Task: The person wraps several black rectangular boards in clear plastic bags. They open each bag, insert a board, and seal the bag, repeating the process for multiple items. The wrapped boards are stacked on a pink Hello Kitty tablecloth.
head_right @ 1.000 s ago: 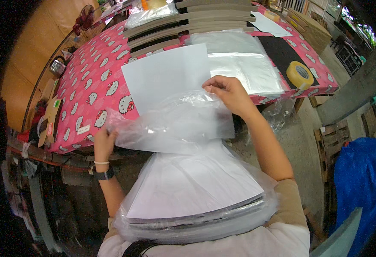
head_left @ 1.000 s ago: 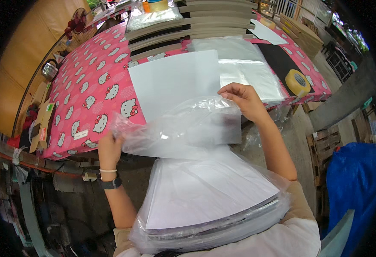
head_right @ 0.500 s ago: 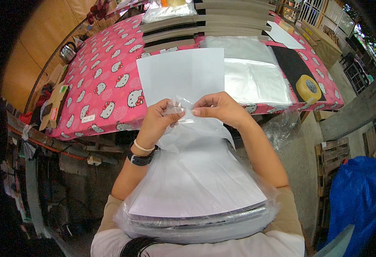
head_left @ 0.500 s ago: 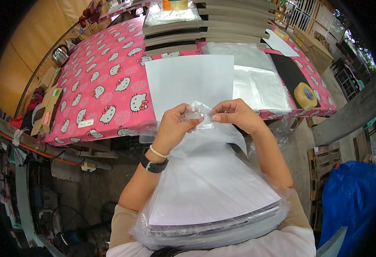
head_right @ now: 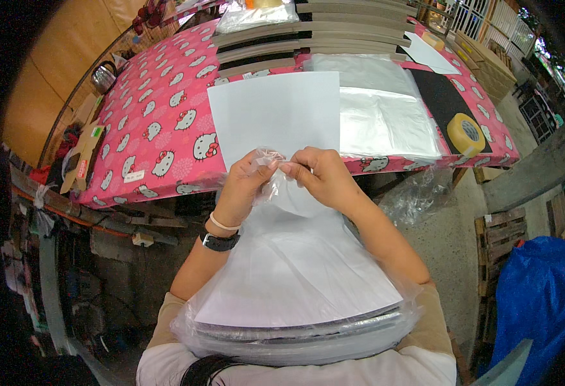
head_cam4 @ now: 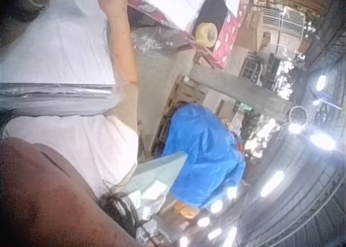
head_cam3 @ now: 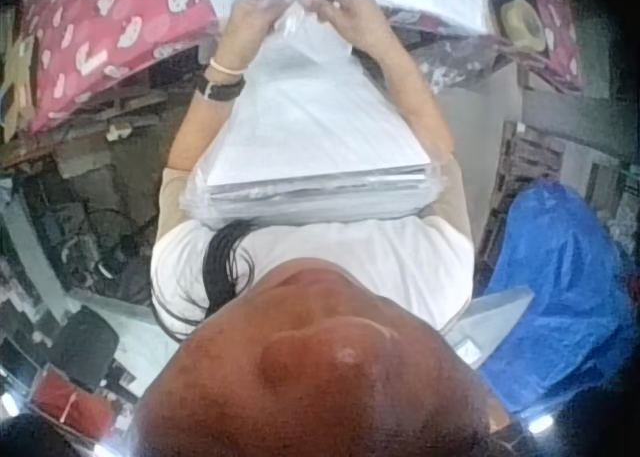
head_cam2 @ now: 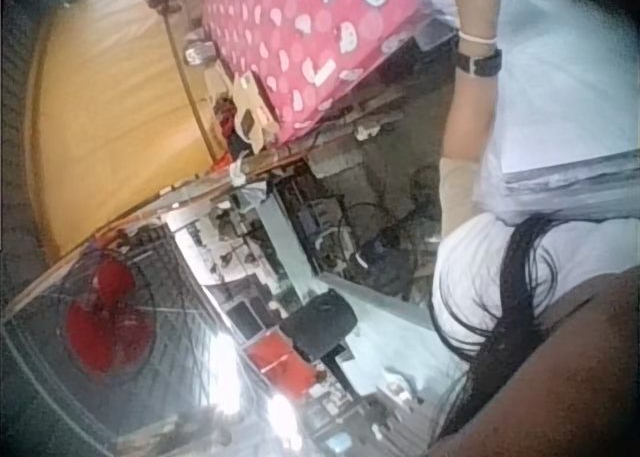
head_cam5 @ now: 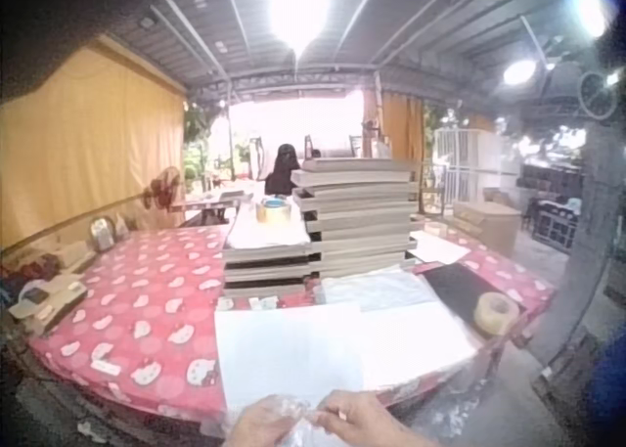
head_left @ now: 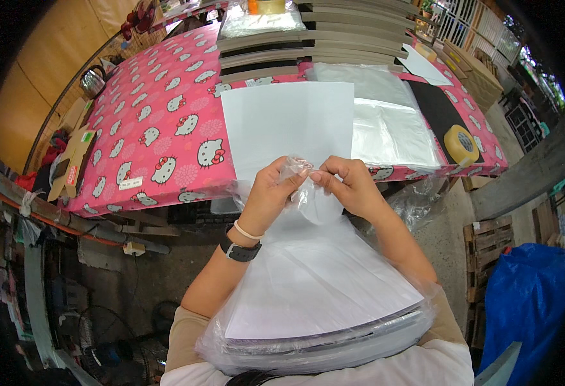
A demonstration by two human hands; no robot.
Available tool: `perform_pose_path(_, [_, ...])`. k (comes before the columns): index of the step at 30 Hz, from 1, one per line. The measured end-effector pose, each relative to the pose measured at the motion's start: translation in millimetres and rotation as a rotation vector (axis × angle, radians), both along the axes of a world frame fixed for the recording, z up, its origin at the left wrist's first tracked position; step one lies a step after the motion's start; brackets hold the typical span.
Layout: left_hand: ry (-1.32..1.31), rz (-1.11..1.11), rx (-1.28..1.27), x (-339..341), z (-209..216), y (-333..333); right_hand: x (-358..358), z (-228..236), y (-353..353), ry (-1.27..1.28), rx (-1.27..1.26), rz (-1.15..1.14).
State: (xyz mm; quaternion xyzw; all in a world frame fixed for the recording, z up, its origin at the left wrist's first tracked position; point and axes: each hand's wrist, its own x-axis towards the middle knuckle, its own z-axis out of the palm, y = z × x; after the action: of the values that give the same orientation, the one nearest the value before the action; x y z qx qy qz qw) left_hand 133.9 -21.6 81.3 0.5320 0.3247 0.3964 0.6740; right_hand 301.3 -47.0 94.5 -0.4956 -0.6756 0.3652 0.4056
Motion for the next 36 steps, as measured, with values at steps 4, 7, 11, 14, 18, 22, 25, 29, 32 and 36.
perform_pose_path(4, [-0.154,-0.022,0.033,5,-1,0,0,-8,3,0.124,0.1,0.039])
perform_pose_path(7, [-0.119,0.015,0.1,5,-7,-1,-1,-10,2,0.183,0.023,0.05])
perform_pose_path(11, [-0.118,0.045,0.041,0,-11,-2,-5,-8,-2,-0.034,0.141,0.024])
perform_pose_path(14, [-0.167,0.063,-0.083,-1,-11,-6,-8,-8,-3,-0.176,0.251,-0.042])
perform_pose_path(18, [-0.427,0.037,-0.269,0,7,-19,-6,-12,-1,-0.064,0.153,-0.172])
perform_pose_path(22, [-0.678,-0.104,-0.15,-11,-3,-15,6,-20,6,0.348,0.137,-0.084])
perform_pose_path(25, [-0.455,0.02,-0.113,-17,-7,-11,-3,-11,4,0.565,-0.037,0.104])
perform_pose_path(29, [-0.45,0.018,-0.089,-9,-6,-11,-4,-5,-4,0.294,-0.118,0.167])
perform_pose_path(32, [-0.673,-0.086,-0.223,-10,-9,-16,-1,-7,-4,0.423,-0.13,0.149])
perform_pose_path(36, [-0.975,-0.349,-0.198,-45,-44,2,19,-10,7,1.378,-0.171,0.432])
